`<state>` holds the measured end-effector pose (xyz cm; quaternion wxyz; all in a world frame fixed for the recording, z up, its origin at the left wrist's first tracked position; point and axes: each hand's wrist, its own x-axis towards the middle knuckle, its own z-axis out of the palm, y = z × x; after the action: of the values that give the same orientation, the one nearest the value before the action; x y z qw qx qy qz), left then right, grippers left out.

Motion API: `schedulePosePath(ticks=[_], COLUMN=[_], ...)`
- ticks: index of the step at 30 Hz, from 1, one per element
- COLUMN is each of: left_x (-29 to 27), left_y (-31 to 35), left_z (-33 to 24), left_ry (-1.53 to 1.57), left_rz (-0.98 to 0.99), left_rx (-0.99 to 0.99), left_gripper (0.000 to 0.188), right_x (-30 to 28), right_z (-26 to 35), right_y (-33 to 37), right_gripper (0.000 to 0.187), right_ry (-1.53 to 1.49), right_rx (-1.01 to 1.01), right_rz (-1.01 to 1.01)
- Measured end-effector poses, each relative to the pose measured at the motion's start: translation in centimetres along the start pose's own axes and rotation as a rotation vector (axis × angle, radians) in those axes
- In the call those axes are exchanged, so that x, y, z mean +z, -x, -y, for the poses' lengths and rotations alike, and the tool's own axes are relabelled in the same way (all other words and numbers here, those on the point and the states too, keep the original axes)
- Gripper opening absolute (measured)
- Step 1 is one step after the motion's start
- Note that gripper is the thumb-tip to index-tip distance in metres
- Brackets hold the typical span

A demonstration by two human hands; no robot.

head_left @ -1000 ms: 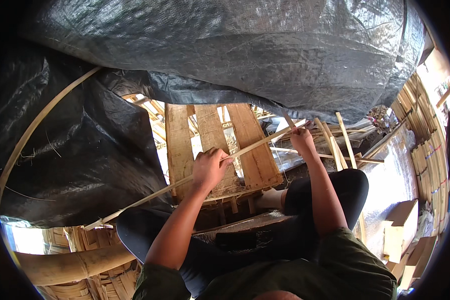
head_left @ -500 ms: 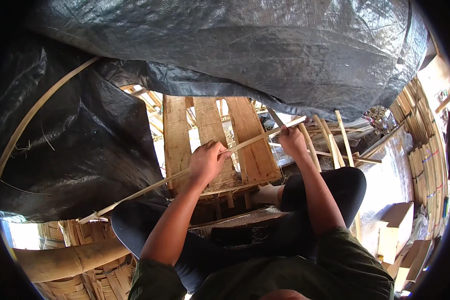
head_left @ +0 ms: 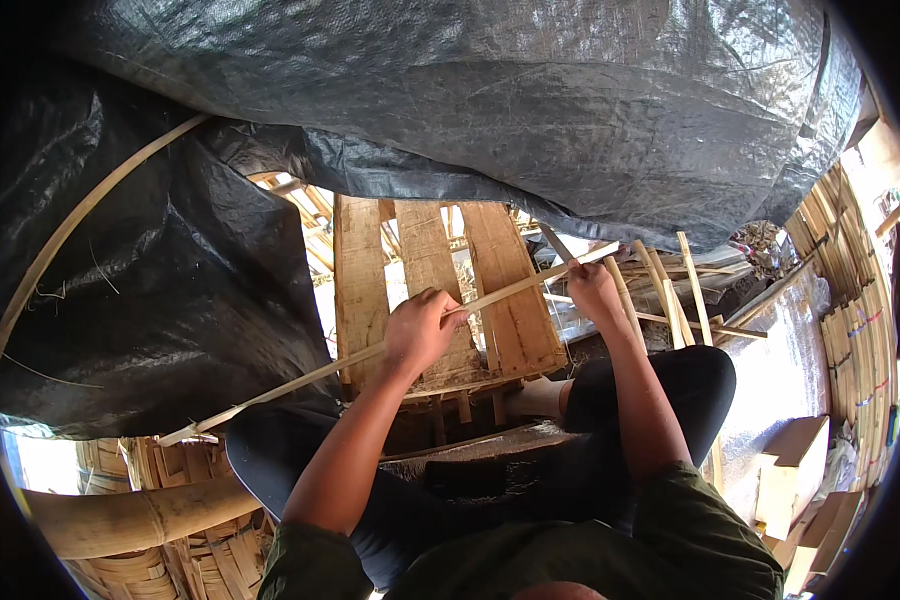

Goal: The person holds a thin bamboo strip and repeatedly scrapes along its length using a knife.

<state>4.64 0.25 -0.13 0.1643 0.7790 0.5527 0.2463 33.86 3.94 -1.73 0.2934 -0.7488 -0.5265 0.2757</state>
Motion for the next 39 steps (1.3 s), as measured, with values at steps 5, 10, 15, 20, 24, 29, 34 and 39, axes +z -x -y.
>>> schedulePosePath(ticks=[5,10,15,20,24,29,34,39], left_x=[0.2,0.3,0.6,0.2,0.3,0.1,-0.2,0.3], left_y=[0.2,0.1,0.0,0.2,0.1,-0.2,0.1,0.1], left_z=[0.0,-0.1,0.1,0.0,-0.5,0.1,0.2,0.0], left_ry=[-0.008,-0.008,-0.013,-0.023,-0.022,-0.022,-0.001,0.007], left_rz=[-0.012,-0.025,-0.028,-0.009,-0.006,0.021,0.02,-0.013], left_rx=[0.0,0.018,0.002,-0.02,-0.044,-0.046,-0.054,-0.027], left_gripper=[0.029,0.025,0.027,0.026,0.027,0.03,0.029,0.027], right_x=[-0.6,-0.8,1.8,-0.1,1.7,-0.4,-0.7,1.7], right_z=[-0.7,-1.5,-1.6,-1.1,-2.2,-1.0,-1.8,-3.1], right_y=[-0.6,-1.0,-0.5,-0.8,0.1,-0.6,-1.8,-0.8], right_gripper=[0.042,0.041,0.037,0.036,0.038,0.041,0.044,0.045], right_ry=[0.004,0.032,0.059,0.061,0.014,-0.143,-0.048,0.013], right_rx=[-0.052,-0.011,-0.182,-0.08,-0.142,0.136,0.106,-0.062], right_rz=[-0.108,-0.18,-0.297,-0.152,-0.286,-0.181,-0.055,-0.134])
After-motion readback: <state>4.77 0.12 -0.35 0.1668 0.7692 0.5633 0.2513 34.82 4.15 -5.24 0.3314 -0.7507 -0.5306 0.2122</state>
